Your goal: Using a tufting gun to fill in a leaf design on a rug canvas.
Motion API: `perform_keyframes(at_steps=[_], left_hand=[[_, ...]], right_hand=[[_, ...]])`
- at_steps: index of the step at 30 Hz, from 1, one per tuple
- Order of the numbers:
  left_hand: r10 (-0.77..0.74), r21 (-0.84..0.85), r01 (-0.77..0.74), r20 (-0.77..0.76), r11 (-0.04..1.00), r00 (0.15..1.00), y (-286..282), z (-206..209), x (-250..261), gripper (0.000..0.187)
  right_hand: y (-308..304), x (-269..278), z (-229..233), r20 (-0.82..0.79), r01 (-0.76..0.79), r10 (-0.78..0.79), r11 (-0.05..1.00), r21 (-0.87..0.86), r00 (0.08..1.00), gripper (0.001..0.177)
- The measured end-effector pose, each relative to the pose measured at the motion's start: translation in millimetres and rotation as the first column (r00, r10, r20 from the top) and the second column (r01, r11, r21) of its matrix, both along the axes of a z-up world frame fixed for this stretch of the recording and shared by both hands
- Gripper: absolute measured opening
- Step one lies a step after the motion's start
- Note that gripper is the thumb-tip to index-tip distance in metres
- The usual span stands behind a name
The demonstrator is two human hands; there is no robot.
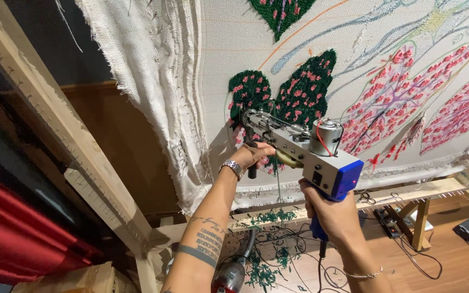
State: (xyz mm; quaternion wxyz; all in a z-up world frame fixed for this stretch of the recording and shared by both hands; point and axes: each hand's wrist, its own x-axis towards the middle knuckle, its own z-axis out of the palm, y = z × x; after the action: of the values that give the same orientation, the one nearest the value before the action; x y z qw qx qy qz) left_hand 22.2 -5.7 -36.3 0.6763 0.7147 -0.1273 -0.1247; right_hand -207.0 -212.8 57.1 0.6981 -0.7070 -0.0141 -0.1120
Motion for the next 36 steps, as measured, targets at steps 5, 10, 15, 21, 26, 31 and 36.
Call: perform_keyframes(at_steps=[5,10,15,21,26,31,36], left_hand=[[0.036,0.044,-0.036,-0.009,0.998,0.999,2,2,3,0.044],[0.041,0.024,-0.040,-0.023,0.999,0.999,2,14,-4,0.055],[0.052,0.122,-0.050,-0.013,0.991,0.999,4,38,-17,0.073],[0.066,0.160,-0.061,-0.025,0.985,0.998,0,59,-38,0.068],[-0.078,0.008,0.079,-0.022,0.997,0.997,-11,55,-53,0.048],[-0.217,-0.103,0.216,-0.007,0.971,0.976,-20,42,-55,0.041],[-0.268,-0.068,0.275,0.092,0.959,0.959,-28,47,-64,0.036]], right_hand=[[1,3,-8,0.052,-0.026,0.025,1.000,0.009,0.998,0.010],[1,4,-8,0.078,-0.040,0.037,0.999,0.028,0.996,0.011],[1,4,-5,0.057,-0.041,0.037,0.996,0.078,0.998,0.012],[-3,-1,4,0.043,-0.050,0.047,0.996,0.075,0.998,0.015],[-31,-7,-4,0.043,-0.101,0.097,0.989,0.106,0.994,0.019],[-62,-10,-19,0.020,-0.129,0.128,0.977,0.171,0.992,0.020],[-65,-27,-8,0.003,-0.080,0.081,0.969,0.232,0.997,0.019]])
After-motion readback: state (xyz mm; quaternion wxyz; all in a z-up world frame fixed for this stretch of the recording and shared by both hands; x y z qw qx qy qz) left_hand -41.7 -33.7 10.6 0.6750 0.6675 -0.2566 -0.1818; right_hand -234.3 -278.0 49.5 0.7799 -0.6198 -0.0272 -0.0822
